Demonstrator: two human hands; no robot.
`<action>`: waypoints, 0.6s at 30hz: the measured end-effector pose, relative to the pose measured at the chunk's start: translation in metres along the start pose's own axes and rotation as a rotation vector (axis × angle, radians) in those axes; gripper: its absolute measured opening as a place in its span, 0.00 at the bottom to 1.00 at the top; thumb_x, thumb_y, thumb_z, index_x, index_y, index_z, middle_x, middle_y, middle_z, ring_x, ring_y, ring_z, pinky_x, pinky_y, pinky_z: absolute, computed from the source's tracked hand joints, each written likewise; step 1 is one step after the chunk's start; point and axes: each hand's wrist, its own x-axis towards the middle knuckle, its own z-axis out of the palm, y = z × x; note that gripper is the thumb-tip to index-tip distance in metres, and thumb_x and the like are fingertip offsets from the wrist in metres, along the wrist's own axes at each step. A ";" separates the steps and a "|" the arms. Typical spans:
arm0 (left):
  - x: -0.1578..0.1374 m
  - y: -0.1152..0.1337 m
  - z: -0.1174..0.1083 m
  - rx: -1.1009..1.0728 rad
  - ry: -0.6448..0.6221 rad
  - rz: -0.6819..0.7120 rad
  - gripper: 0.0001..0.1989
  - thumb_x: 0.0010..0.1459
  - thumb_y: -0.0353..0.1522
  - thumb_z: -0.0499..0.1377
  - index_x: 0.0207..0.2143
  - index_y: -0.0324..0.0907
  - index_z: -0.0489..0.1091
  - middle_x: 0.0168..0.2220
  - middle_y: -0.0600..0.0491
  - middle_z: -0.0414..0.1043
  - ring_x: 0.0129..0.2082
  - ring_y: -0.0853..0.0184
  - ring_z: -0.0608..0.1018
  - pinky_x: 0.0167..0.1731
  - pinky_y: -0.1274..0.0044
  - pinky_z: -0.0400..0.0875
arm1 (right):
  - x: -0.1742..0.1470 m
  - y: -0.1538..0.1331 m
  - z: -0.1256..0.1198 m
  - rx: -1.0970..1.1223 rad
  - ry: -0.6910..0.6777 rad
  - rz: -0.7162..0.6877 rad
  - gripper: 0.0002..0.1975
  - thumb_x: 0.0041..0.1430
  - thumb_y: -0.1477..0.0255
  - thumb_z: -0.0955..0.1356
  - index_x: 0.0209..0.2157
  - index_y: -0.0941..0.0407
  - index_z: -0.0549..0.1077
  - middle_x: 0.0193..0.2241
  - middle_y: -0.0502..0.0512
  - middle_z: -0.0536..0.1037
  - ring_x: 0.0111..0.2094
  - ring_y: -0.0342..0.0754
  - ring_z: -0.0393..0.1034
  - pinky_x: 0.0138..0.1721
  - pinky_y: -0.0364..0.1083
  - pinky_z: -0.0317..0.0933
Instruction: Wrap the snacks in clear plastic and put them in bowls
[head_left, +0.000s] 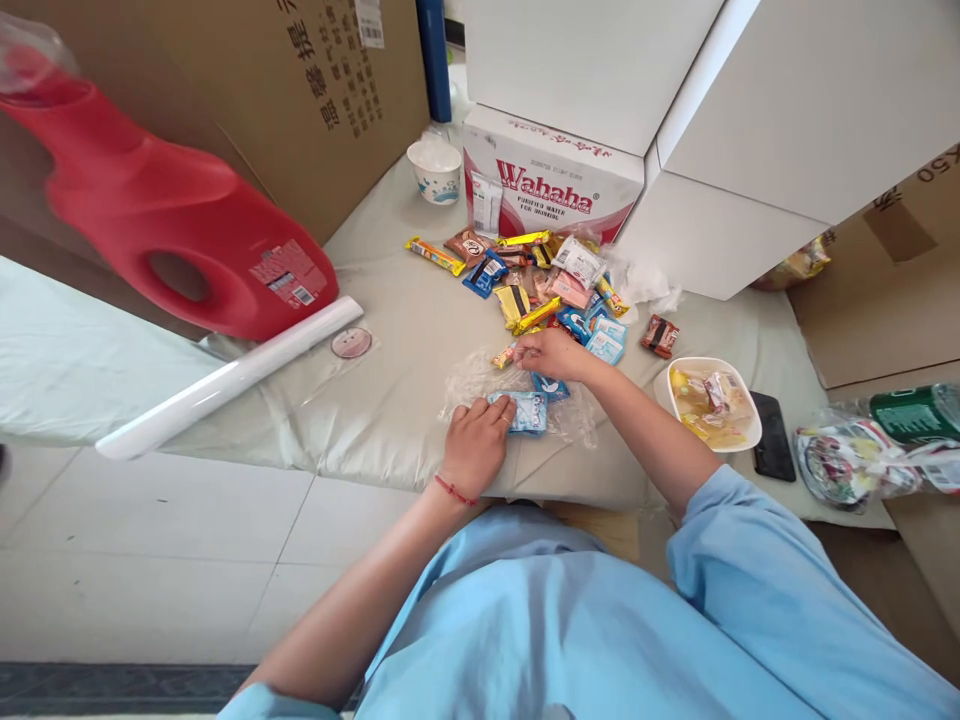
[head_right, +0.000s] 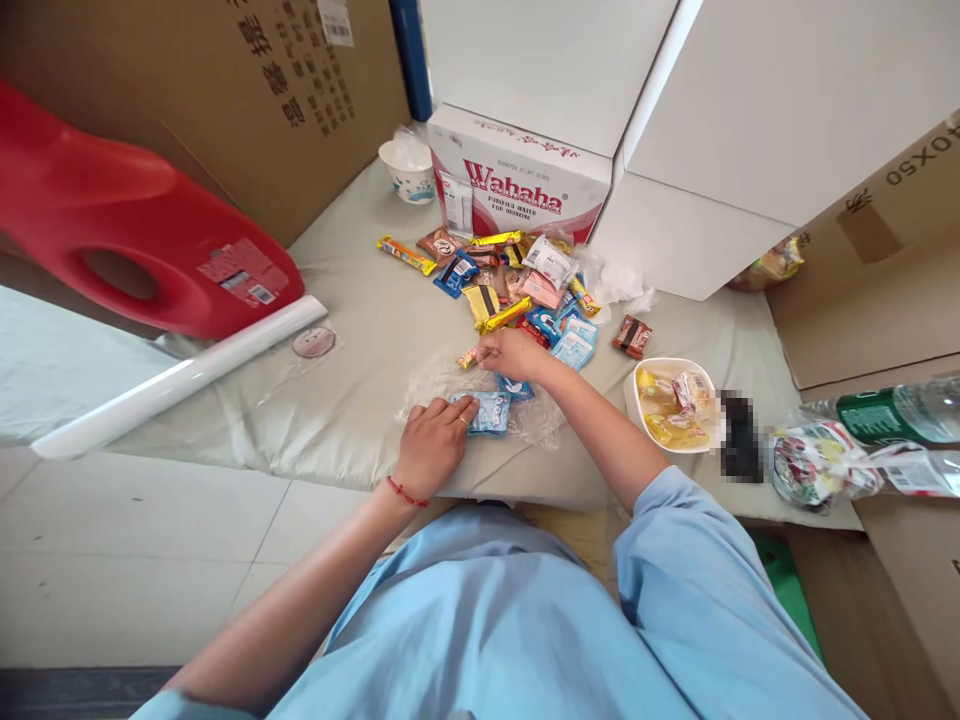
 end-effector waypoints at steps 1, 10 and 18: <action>-0.002 0.000 0.000 0.007 0.011 0.001 0.21 0.71 0.28 0.48 0.60 0.42 0.73 0.61 0.48 0.75 0.48 0.55 0.75 0.42 0.62 0.65 | -0.009 -0.005 -0.002 -0.006 0.014 -0.051 0.08 0.66 0.77 0.67 0.41 0.61 0.80 0.36 0.54 0.80 0.39 0.45 0.70 0.44 0.44 0.60; -0.005 -0.001 0.009 -0.284 0.080 -0.062 0.15 0.68 0.27 0.51 0.36 0.43 0.78 0.38 0.45 0.81 0.42 0.55 0.78 0.42 0.63 0.69 | -0.084 -0.053 0.047 -0.493 -0.051 -0.245 0.15 0.73 0.75 0.58 0.54 0.56 0.73 0.46 0.62 0.75 0.44 0.55 0.66 0.43 0.51 0.65; -0.027 -0.046 -0.003 -0.525 0.398 -0.468 0.18 0.69 0.31 0.45 0.46 0.42 0.74 0.47 0.47 0.79 0.48 0.63 0.80 0.52 0.67 0.76 | -0.085 -0.058 0.081 -0.398 0.008 -0.119 0.23 0.69 0.77 0.63 0.63 0.49 0.68 0.47 0.60 0.74 0.48 0.57 0.66 0.43 0.51 0.63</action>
